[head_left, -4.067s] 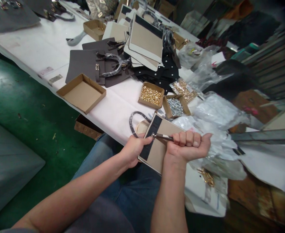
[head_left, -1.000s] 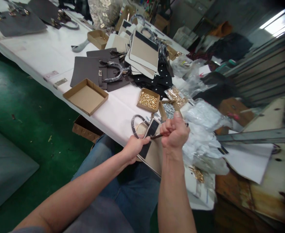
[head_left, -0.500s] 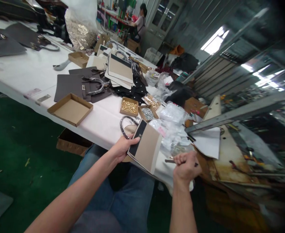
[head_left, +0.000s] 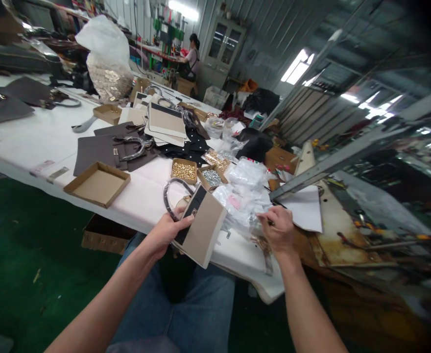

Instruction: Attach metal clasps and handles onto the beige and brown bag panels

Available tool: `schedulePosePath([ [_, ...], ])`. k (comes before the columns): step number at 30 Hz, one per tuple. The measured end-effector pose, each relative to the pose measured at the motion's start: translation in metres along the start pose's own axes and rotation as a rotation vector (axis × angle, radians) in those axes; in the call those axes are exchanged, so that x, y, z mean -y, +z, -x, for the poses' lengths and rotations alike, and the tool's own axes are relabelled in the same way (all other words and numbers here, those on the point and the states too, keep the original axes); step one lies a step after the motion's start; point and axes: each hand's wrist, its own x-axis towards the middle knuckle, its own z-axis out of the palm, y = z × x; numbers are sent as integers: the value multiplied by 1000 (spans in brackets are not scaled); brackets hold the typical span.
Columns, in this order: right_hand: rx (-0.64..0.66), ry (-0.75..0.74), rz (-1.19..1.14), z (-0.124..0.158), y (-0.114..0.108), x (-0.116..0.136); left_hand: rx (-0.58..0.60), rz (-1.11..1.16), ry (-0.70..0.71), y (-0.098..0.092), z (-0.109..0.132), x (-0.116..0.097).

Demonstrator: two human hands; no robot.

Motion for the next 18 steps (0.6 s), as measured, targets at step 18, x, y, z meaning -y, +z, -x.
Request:
schedulePosePath([
  [18,191,98,-48,29,21,17,-28,-195,62,9,13,-22],
])
